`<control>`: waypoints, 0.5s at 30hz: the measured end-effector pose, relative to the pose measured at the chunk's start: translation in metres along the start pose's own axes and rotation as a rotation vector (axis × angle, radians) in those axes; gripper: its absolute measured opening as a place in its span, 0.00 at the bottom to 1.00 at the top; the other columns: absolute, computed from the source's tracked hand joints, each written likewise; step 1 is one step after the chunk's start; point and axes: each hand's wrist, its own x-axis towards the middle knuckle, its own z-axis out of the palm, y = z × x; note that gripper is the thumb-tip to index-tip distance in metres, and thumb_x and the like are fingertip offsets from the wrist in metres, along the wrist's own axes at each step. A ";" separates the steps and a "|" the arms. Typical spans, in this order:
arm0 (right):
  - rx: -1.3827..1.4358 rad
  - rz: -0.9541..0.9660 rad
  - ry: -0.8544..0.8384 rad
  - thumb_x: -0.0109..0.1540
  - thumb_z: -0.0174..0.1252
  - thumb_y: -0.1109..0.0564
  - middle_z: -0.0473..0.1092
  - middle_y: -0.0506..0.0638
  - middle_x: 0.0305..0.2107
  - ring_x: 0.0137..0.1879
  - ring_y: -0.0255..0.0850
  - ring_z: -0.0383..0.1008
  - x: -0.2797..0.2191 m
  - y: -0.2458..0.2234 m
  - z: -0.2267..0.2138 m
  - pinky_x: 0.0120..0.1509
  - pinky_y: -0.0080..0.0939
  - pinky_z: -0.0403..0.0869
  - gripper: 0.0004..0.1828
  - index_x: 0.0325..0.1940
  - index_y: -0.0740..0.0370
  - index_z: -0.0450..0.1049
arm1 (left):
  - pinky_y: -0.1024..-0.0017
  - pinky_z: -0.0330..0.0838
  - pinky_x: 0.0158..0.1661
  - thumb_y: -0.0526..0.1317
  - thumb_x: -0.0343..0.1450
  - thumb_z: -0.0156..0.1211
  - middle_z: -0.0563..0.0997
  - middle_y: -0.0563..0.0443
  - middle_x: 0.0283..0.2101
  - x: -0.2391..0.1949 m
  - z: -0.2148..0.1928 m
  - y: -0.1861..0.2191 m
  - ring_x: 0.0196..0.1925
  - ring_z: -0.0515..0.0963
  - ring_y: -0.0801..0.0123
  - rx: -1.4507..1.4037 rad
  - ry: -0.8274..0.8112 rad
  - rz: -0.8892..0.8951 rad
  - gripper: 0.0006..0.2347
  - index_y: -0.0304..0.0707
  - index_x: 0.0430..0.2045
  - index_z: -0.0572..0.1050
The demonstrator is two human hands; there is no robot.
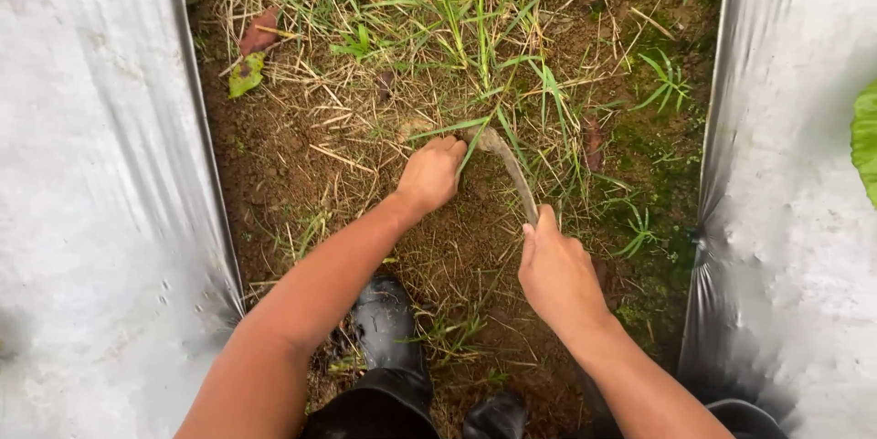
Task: The person uses a curved sickle to cut and remove weeds from a narrow strip of soil between two plastic-covered raised beds. They repeatedly slice the grass at the base and pull the clumps away by hand, clearing the area around the base of nearby leafy plants.
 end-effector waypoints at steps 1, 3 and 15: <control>-0.007 0.004 -0.003 0.73 0.33 0.54 0.77 0.67 0.30 0.27 0.48 0.82 -0.007 0.001 -0.003 0.27 0.43 0.77 0.26 0.71 0.71 0.58 | 0.66 0.77 0.32 0.35 0.75 0.43 0.71 0.51 0.26 -0.004 0.004 0.003 0.31 0.78 0.59 -0.008 0.000 -0.004 0.09 0.38 0.28 0.72; -0.015 0.031 -0.033 0.73 0.34 0.55 0.77 0.66 0.28 0.24 0.46 0.80 -0.011 -0.002 -0.008 0.25 0.42 0.77 0.26 0.72 0.70 0.57 | 0.73 0.75 0.35 0.39 0.79 0.39 0.71 0.57 0.27 0.001 0.003 -0.006 0.31 0.73 0.68 0.059 -0.048 0.025 0.12 0.45 0.29 0.72; 0.006 0.084 -0.050 0.73 0.39 0.51 0.69 0.53 0.16 0.17 0.44 0.65 -0.021 0.021 -0.018 0.19 0.48 0.64 0.18 0.65 0.60 0.58 | 0.67 0.75 0.40 0.25 0.74 0.46 0.72 0.53 0.28 -0.004 -0.036 0.019 0.33 0.68 0.67 -0.067 -0.206 0.071 0.10 0.42 0.30 0.73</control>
